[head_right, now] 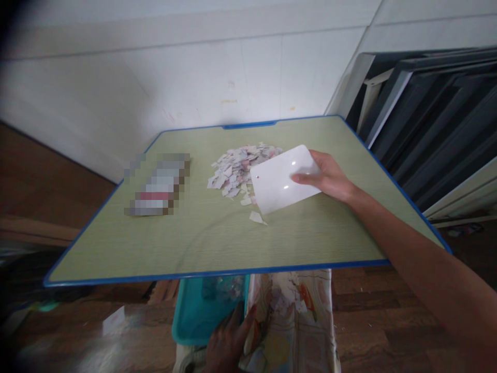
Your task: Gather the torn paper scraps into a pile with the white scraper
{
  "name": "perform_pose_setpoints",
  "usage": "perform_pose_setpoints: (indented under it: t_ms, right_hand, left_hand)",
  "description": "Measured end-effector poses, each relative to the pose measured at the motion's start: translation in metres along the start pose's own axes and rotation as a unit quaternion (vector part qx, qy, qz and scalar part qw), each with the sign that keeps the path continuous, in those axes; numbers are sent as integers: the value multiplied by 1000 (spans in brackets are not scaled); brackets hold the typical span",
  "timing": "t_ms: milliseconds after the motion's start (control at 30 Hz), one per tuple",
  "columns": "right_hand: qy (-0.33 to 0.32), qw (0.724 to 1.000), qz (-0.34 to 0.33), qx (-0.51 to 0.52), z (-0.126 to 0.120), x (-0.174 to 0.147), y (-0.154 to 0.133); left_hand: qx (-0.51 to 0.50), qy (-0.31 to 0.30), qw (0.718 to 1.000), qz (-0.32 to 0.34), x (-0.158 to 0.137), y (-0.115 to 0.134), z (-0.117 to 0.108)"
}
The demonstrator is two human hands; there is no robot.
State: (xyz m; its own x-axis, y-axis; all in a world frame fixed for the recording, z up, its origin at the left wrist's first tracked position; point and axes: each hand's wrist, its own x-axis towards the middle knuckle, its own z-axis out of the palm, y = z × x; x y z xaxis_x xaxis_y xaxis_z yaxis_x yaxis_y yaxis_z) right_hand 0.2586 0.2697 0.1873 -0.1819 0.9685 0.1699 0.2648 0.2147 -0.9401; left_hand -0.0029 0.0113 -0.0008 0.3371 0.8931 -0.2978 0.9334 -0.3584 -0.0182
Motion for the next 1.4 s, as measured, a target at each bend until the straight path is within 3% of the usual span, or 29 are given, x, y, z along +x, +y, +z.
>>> perform_pose_setpoints:
  t_ms: [233,333,500,867,1067,1400]
  right_hand:
    - [22,999,-10,33,4,-3,-1]
    - [6,1000,-5,12,7,-3,-1]
    - [35,999,-26,-21,1,-1,-2]
    - [1,1000,-8,23,-2,-3,-5]
    - [-75,996,32,23,-2,-4,-5]
    - [-206,975,67,45,-2,-9,-9]
  left_hand:
    - [-26,-10,1000,13,0,-3,0]
    - [-53,-34,998,22,-1,-4,1]
    - [-45,-26,999,10,-1,-3,-1]
    - [-11,-17,1000,11,-1,-2,-7]
    - [-39,-49,998,9,-1,-2,1]
    - [-24,-33,999,16,-1,-3,-2]
